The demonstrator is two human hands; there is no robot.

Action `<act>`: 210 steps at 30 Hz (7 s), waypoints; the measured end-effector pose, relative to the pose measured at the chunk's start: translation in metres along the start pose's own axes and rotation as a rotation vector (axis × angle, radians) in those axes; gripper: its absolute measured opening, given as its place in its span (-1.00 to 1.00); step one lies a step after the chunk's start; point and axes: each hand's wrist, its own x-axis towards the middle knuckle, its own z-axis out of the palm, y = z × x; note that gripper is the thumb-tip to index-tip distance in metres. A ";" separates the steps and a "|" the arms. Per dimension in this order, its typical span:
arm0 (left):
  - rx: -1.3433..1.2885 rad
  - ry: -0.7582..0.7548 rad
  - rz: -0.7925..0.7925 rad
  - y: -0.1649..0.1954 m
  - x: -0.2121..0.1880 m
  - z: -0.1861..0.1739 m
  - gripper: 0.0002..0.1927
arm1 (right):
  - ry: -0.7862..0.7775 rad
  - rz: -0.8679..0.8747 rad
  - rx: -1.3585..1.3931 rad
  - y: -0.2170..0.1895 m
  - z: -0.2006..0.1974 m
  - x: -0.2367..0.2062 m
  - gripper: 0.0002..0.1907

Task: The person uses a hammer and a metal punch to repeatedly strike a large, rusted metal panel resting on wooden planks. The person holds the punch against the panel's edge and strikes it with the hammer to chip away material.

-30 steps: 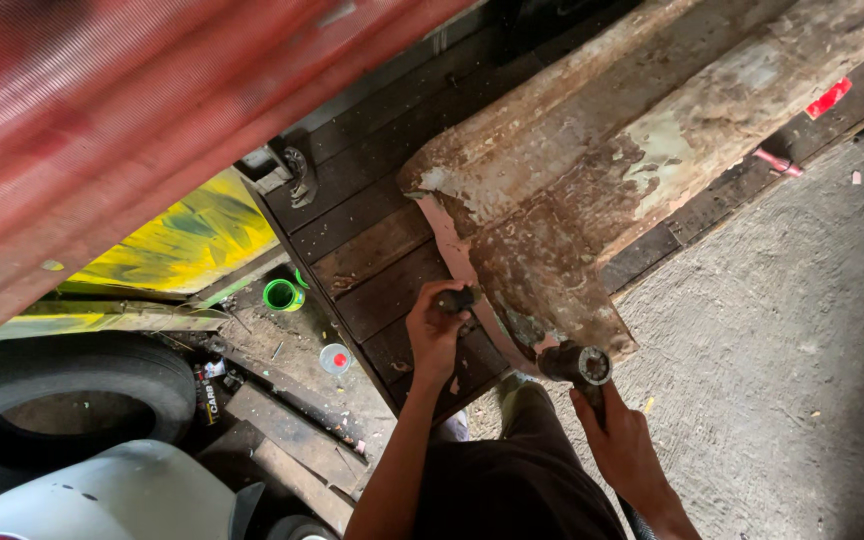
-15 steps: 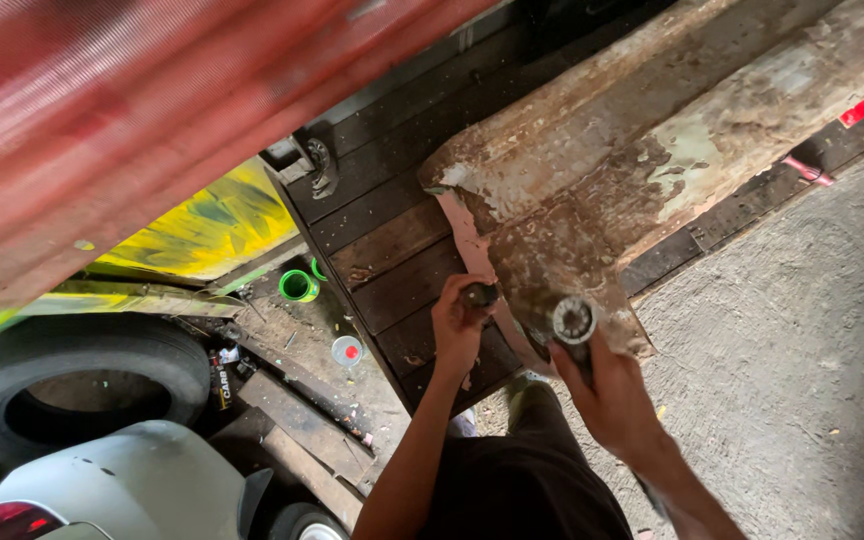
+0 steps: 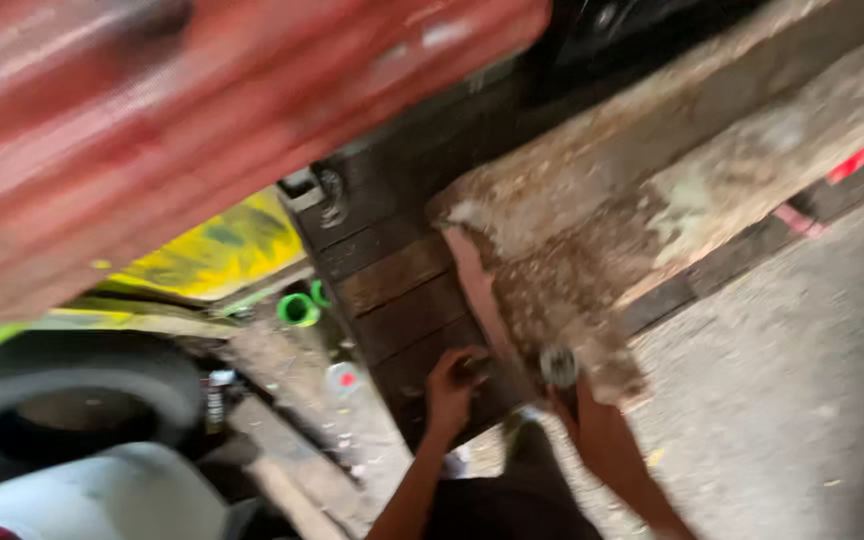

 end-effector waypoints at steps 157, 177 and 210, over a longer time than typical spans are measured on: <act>0.209 -0.025 0.308 0.003 -0.022 -0.021 -0.58 | 0.010 0.199 0.090 0.029 0.051 -0.082 -0.48; -0.004 -0.164 0.421 -0.005 -0.012 0.019 -0.57 | 0.128 0.292 0.233 0.024 0.031 -0.099 -0.61; 0.058 -0.033 0.088 -0.008 -0.021 -0.012 -0.68 | -0.076 0.384 0.061 0.029 0.045 -0.083 -0.38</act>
